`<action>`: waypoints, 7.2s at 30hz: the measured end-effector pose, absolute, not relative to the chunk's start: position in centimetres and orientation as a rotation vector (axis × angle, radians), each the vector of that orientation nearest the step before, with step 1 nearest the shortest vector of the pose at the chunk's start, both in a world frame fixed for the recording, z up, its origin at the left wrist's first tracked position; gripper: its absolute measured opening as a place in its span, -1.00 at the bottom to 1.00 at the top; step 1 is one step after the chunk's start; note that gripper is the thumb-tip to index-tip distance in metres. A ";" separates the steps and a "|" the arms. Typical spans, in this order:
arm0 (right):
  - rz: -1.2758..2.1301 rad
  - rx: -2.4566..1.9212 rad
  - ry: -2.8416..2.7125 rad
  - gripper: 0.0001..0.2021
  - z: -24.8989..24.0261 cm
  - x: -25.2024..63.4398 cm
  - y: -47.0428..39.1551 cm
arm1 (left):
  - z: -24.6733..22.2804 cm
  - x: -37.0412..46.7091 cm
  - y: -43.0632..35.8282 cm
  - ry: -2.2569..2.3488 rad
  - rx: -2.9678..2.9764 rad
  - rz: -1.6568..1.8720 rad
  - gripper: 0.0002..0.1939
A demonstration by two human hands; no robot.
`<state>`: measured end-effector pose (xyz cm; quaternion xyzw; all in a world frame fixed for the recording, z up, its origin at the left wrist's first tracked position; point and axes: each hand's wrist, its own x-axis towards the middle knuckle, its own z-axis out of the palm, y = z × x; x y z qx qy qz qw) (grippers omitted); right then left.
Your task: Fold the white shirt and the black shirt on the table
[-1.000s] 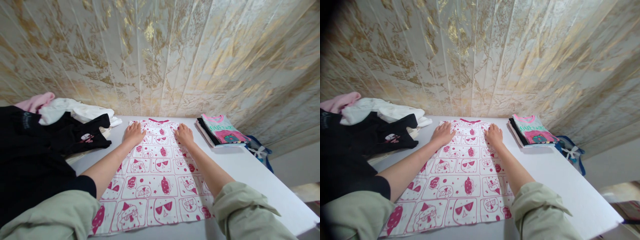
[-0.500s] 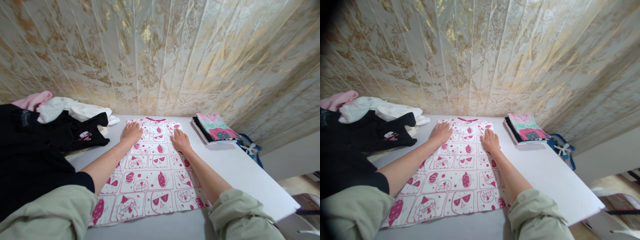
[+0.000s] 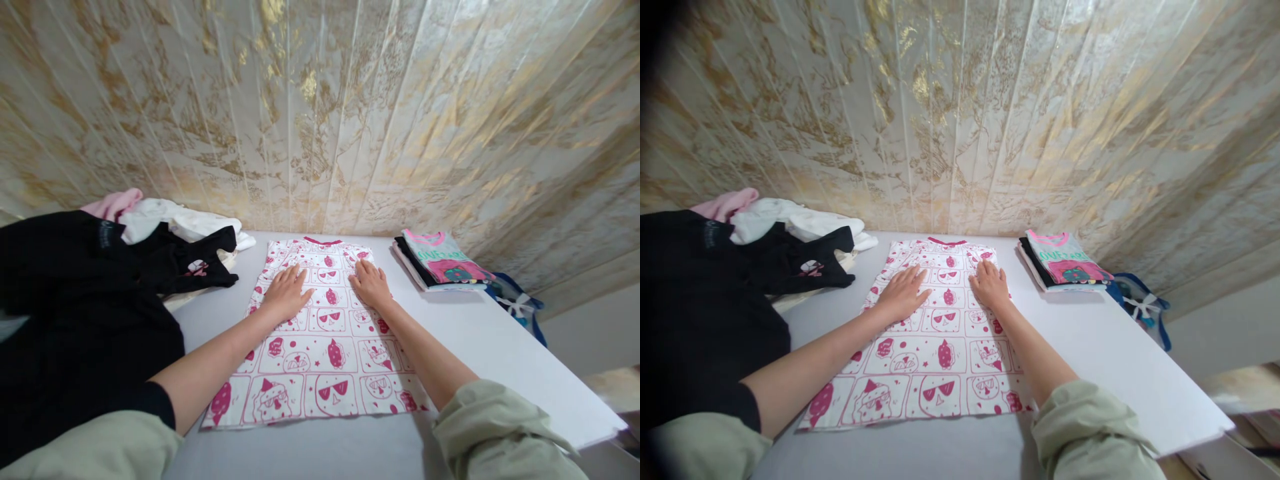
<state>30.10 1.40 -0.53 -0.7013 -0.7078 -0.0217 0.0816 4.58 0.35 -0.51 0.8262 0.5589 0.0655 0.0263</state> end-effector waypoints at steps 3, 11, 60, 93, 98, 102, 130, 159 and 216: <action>-0.040 -2.052 -2.217 -0.42 -0.7 29.6 -1.0 | -0.5 4.7 0.3 1.720 2.549 0.217 -0.29; -0.045 -1.838 -2.430 -0.42 -1.1 30.3 -9.9 | -0.4 4.4 0.3 1.701 2.553 0.185 -0.30; 0.391 -2.359 -1.548 -0.74 1.4 35.7 2.4 | -0.7 -1.1 -7.4 1.350 2.612 0.381 -0.46; 0.014 -2.384 -2.045 -0.80 5.1 20.6 1.6 | -0.8 -1.0 -7.4 1.371 2.570 0.349 -0.46; 0.022 -2.373 -1.944 -0.79 5.5 21.4 1.3 | -0.8 -1.1 -7.4 1.342 2.585 0.412 -0.48; 0.025 -2.359 -1.928 -0.77 4.9 21.6 0.9 | -0.7 -1.0 -7.4 1.356 2.578 0.378 -0.47; 0.084 -2.283 -1.884 -0.74 2.6 21.1 10.6 | 0.0 -0.9 -7.8 1.371 2.575 0.384 -0.48; 1.087 -1.771 -1.725 -0.61 3.1 34.5 -13.4 | -0.3 -0.7 -7.4 1.362 2.599 0.327 -0.46; 1.166 -1.676 -1.741 -0.69 5.7 28.4 -17.0 | 4.3 8.1 -16.6 0.313 2.568 0.391 -0.77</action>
